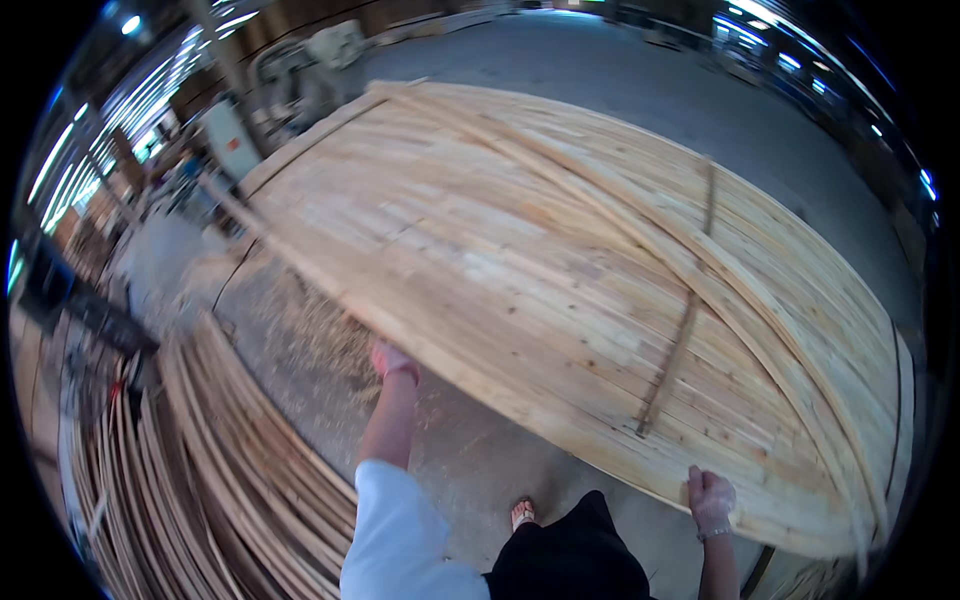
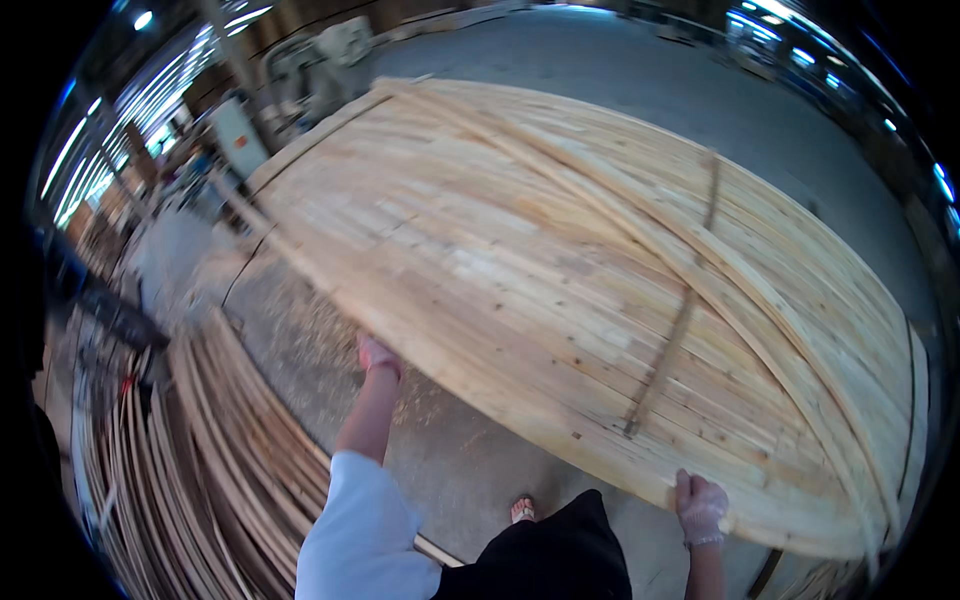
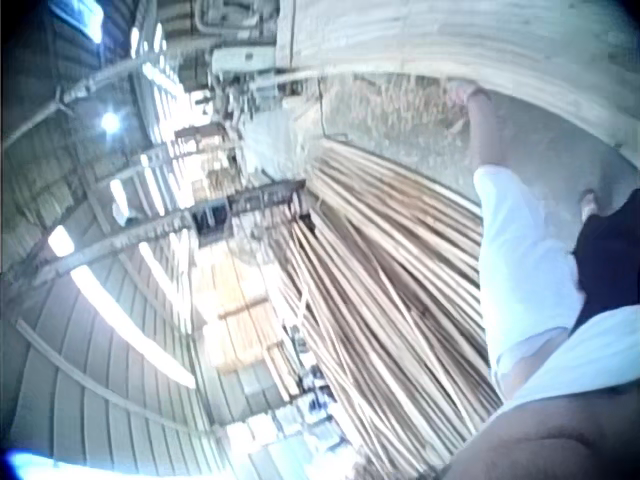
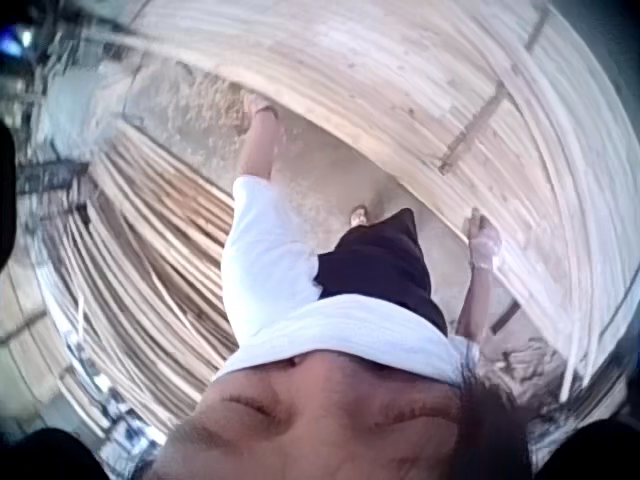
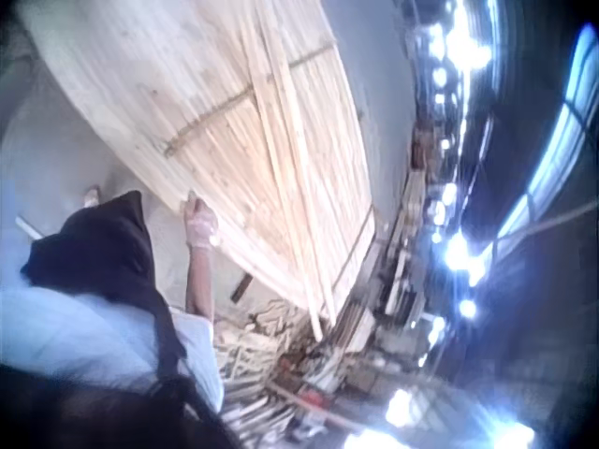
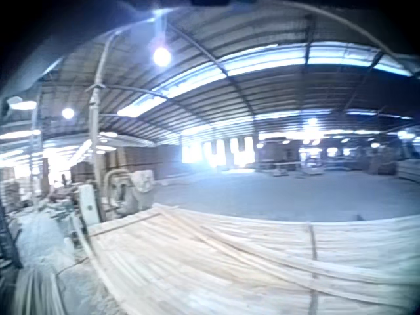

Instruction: The person picks up long wood strips from a large stack on a pallet and places them onto a separate pile on the floor.

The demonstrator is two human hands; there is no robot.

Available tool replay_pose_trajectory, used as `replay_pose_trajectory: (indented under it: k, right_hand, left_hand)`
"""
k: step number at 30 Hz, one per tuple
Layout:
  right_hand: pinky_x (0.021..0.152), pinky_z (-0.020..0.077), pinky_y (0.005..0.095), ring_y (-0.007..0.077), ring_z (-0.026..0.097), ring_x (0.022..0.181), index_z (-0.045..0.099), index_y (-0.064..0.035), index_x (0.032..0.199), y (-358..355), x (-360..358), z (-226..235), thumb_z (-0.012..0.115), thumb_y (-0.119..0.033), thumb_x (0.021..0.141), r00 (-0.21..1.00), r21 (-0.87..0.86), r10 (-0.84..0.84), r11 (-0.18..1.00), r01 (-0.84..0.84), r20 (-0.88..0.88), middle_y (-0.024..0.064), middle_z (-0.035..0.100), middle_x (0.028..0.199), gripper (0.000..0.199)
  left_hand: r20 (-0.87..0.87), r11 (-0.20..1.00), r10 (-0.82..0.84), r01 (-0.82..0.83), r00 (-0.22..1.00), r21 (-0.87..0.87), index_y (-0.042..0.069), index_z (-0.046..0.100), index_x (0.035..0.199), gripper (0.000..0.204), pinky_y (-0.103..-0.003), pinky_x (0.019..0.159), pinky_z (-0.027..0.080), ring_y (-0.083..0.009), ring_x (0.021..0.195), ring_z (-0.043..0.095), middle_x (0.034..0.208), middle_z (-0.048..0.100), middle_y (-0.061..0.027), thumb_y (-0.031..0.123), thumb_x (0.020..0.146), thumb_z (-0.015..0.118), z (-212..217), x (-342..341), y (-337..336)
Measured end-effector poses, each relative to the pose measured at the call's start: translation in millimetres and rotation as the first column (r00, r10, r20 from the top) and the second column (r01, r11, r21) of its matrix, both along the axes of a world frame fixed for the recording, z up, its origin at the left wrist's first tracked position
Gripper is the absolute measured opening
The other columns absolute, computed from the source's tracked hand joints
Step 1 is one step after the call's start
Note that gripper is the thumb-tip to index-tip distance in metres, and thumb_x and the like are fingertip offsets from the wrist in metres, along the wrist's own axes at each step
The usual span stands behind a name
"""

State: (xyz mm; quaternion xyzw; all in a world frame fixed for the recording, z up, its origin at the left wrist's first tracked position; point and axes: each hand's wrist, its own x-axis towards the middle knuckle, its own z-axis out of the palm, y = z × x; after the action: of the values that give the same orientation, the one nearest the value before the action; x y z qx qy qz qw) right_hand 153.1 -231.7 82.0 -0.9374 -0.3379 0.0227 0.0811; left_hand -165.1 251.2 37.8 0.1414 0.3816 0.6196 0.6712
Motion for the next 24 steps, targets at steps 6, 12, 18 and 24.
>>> replay_pose_trajectory:
  k: [6,12,18,24]
  right_hand:
    - [0.067,0.0511,0.0431,0.0321,0.065,0.074,0.07,-0.0123,0.089,105,-54,-6,0.049,-0.048,0.089,0.93,0.034,0.215,0.976,-0.215,-0.298,0.016,0.066,0.077,0.041]
    - [0.087,0.0463,0.0439,0.0327,0.061,0.098,0.058,-0.0117,0.115,165,-107,1,0.047,-0.051,0.088,0.71,0.183,0.559,0.823,-0.538,-0.428,0.0163,0.064,0.106,0.049]
    - [0.09,0.0433,0.0442,0.0313,0.059,0.099,0.056,-0.0144,0.121,129,-93,-42,0.051,-0.046,0.087,0.787,0.223,0.583,0.81,-0.542,-0.202,0.0129,0.063,0.104,0.047]
    - [0.085,0.0452,0.043,0.0303,0.062,0.092,0.065,-0.0117,0.101,-17,-11,-45,0.052,-0.051,0.085,0.952,-0.107,0.17,0.974,-0.202,-0.254,0.012,0.065,0.092,0.044]
  left_hand:
    - [-0.02,0.537,-0.835,0.805,0.55,-0.252,0.002,0.049,0.125,0.038,-0.039,0.095,0.045,-0.0249,0.11,0.054,0.119,0.057,-0.0104,0.026,0.095,0.046,-114,53,-154]
    - [-0.159,-0.156,-0.974,0.986,-0.162,-0.053,0.002,0.055,0.116,0.032,-0.039,0.078,0.052,-0.0244,0.098,0.059,0.109,0.059,-0.0107,0.023,0.092,0.053,-86,115,-294]
    - [-0.975,-0.36,-0.223,0.931,-0.02,0.063,0.003,0.047,0.13,0.049,-0.033,0.071,0.056,-0.025,0.108,0.056,0.124,0.052,-0.0136,0.026,0.089,0.059,-115,78,-209]
    - [-0.201,0.361,-0.932,0.809,0.301,-0.464,0.012,0.055,0.104,0.022,-0.025,0.053,0.05,-0.0114,0.058,0.053,0.082,0.062,-0.0037,0.03,0.091,0.058,-87,4,-134]
